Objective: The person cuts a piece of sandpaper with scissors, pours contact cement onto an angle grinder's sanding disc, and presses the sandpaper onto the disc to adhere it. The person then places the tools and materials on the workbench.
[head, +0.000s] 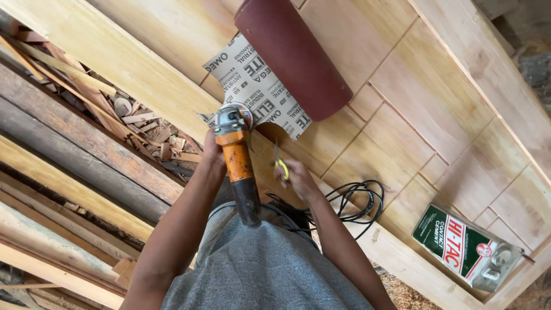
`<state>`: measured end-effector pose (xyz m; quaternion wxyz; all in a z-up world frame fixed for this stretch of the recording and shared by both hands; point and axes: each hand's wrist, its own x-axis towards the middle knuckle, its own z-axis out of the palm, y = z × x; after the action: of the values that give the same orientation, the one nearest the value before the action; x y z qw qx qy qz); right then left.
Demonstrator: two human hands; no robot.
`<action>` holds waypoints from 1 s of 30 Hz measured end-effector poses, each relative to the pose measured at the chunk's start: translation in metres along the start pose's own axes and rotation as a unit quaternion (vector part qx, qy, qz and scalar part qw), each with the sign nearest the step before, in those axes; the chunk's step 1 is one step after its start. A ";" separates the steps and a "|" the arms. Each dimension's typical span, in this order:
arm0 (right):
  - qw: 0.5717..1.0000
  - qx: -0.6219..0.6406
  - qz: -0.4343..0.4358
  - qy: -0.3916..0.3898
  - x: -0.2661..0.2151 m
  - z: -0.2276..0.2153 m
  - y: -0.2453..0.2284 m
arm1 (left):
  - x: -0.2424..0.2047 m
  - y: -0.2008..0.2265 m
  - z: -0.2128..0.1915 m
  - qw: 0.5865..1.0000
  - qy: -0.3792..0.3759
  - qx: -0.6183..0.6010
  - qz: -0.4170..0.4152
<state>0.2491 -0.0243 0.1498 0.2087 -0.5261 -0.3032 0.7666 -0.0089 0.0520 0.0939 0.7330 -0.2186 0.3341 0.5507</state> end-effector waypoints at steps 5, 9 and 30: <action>1.000 -0.007 0.003 -0.020 0.059 0.016 -0.006 | -0.002 0.000 0.010 0.999 0.009 -0.038 -0.029; 0.999 0.020 -0.024 -0.018 0.076 0.028 -0.002 | 0.001 -0.001 0.001 0.999 -0.016 -0.028 -0.019; 0.995 0.088 -0.040 0.039 0.080 0.051 -0.021 | -0.024 0.003 0.033 0.998 0.052 -0.015 -0.030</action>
<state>0.1730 0.0295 0.1232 0.2963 -0.5231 -0.2472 0.7599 -0.0080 0.0597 0.1340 0.7273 -0.2680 0.3564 0.5217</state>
